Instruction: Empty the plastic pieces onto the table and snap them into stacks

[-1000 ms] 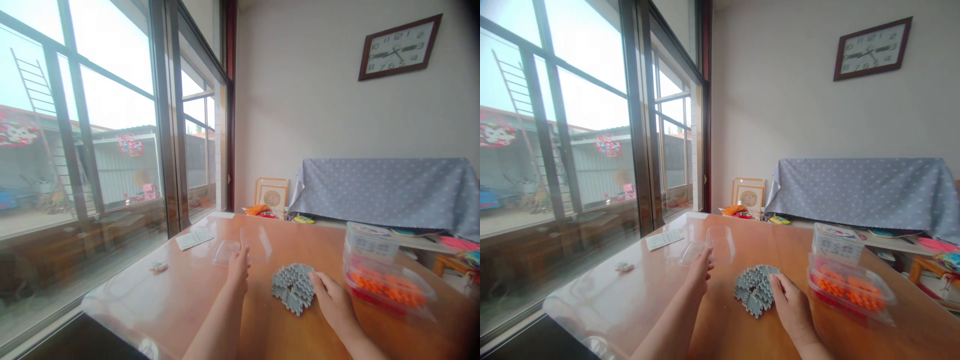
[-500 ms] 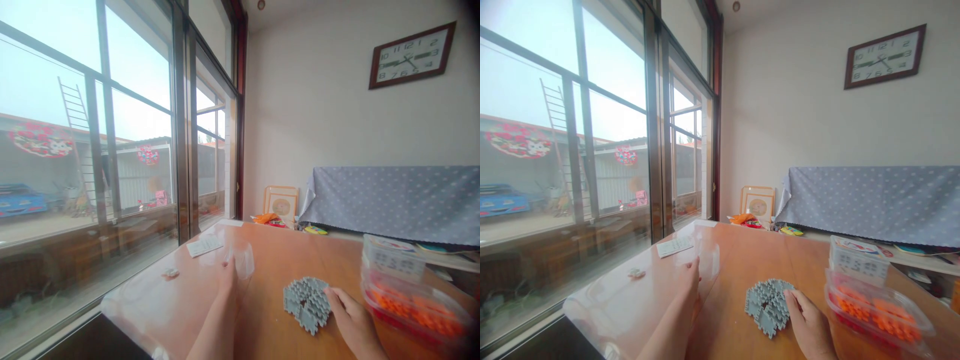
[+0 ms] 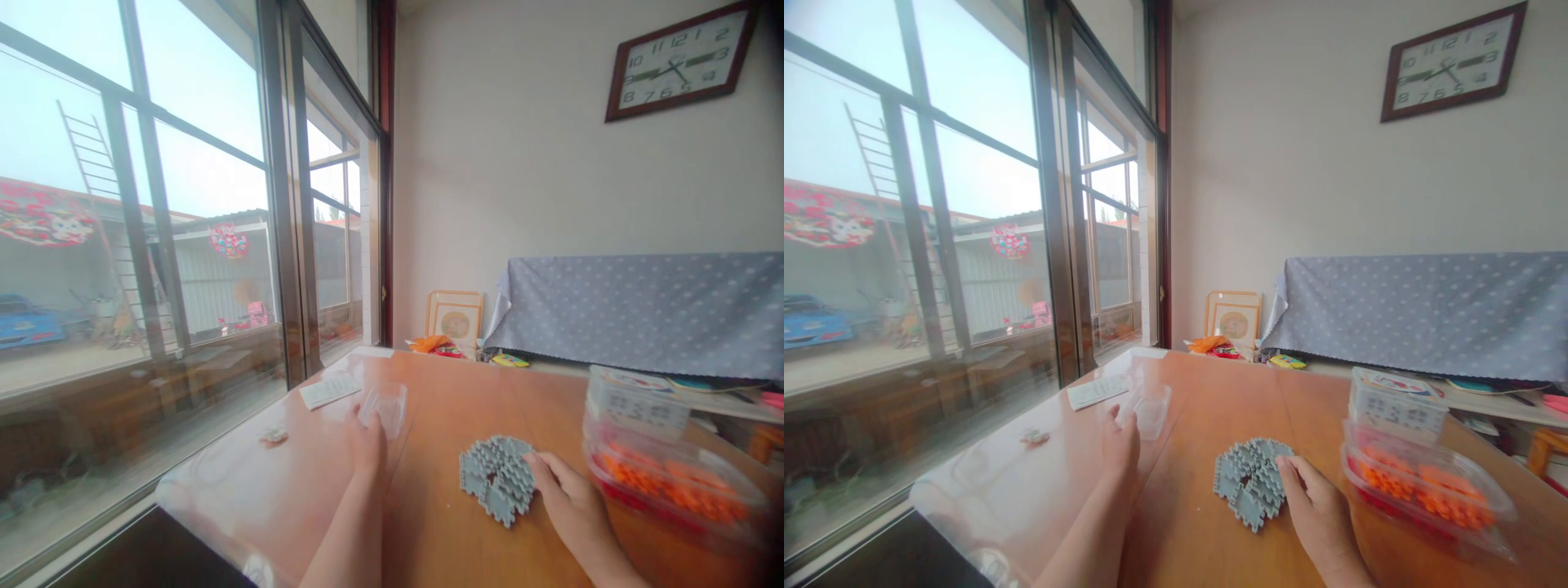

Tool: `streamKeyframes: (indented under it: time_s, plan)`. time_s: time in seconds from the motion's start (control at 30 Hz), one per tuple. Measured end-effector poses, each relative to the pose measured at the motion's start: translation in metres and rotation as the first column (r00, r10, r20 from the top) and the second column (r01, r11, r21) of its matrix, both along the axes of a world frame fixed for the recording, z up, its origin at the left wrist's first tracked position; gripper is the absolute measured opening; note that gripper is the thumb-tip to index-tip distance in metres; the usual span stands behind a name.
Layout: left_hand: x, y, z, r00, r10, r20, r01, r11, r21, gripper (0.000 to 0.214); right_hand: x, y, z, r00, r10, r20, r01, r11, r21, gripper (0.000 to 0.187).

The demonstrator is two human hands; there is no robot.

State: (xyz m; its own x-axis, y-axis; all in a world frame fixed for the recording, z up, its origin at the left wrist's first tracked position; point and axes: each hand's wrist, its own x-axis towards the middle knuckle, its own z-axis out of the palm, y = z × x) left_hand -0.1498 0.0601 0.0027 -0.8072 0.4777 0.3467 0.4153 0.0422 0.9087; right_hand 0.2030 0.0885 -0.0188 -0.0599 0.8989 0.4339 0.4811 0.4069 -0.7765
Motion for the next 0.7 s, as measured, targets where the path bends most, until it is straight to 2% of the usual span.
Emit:
streamKeyframes:
  time_s: [0.07, 0.13, 0.23, 0.33, 0.7]
  plan:
    - [0.009, -0.003, 0.003, 0.998, -0.011, -0.061, 0.012, 1.0, 0.019, 0.045, 0.0, -0.001, 0.001, 1.0, -0.004, -0.001, 0.004, 1.0, -0.002, 0.045]
    - [0.018, -0.005, 0.004, 0.989, -0.084, -0.123, 0.084, 0.996, -0.001, 0.038, 0.0, -0.003, 0.003, 1.0, -0.004, -0.001, 0.004, 1.0, 0.003, 0.044]
    - [0.028, -0.003, -0.001, 0.965, -0.202, -0.166, 0.194, 0.979, -0.064, 0.031, 0.0, -0.007, 0.005, 1.0, -0.01, 0.004, 0.01, 1.0, 0.002, 0.043]
    - [0.03, 0.001, -0.006, 0.952, -0.249, -0.177, 0.237, 0.968, -0.086, 0.028, 0.0, -0.008, 0.006, 1.0, -0.018, 0.005, 0.018, 0.999, -0.028, 0.043]
    - [0.024, 0.004, -0.008, 0.943, -0.242, -0.227, 0.227, 0.97, -0.09, 0.023, 0.005, 0.003, -0.002, 1.0, 0.001, 0.017, 0.0, 0.999, -0.039, 0.044]
